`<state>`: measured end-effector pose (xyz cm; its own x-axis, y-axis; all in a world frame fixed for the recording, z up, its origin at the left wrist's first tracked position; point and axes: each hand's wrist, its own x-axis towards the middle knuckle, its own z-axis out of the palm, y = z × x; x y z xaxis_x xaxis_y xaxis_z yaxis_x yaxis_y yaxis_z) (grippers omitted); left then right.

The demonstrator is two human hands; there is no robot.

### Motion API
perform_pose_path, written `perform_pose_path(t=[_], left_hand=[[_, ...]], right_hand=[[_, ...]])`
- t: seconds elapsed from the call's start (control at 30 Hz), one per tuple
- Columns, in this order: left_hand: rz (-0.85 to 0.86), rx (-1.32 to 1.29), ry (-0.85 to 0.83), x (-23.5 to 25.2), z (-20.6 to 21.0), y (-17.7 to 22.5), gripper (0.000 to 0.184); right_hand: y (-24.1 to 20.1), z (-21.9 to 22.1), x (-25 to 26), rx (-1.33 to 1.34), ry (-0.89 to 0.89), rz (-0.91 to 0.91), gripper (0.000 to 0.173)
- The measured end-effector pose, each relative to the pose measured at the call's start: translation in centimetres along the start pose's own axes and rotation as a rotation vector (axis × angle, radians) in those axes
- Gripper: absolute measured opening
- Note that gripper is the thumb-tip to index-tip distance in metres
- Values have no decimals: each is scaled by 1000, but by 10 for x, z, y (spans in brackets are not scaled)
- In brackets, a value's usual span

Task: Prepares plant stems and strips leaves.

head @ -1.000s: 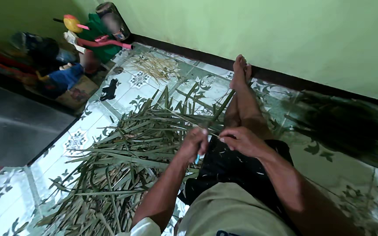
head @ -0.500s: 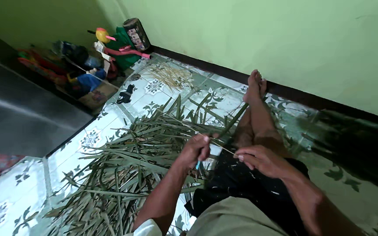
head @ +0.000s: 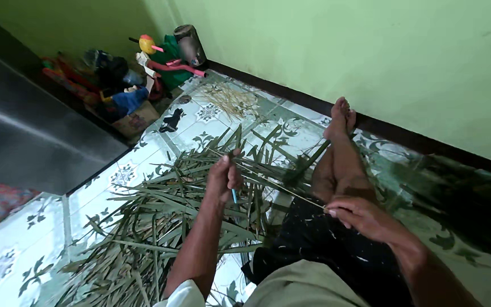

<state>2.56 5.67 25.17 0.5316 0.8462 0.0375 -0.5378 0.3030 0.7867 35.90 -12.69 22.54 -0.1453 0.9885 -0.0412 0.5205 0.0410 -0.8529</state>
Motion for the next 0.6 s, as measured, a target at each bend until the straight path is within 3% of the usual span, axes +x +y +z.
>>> perform_pose_path(t=[0.1, 0.2, 0.27, 0.37, 0.43, 0.6], left_hand=[[-168, 138, -49, -10, 27, -40, 42], [-360, 250, -237, -24, 57, -81, 36], [-306, 239, -182, -22, 56, -74, 34], [-80, 173, 83, -5, 28, -34, 38], [-24, 117, 148, 1, 13, -23, 40], [-286, 270, -133, -22, 59, -80, 35]], right_hand=[[-15, 9, 11, 44, 13, 38, 22], [-29, 18, 22, 65, 15, 7, 22], [-28, 18, 18, 52, -11, 0, 24], [-12, 9, 5, 33, -11, 24, 24], [-7, 8, 3, 34, 11, 36, 23], [-33, 23, 26, 61, 62, 52, 20]])
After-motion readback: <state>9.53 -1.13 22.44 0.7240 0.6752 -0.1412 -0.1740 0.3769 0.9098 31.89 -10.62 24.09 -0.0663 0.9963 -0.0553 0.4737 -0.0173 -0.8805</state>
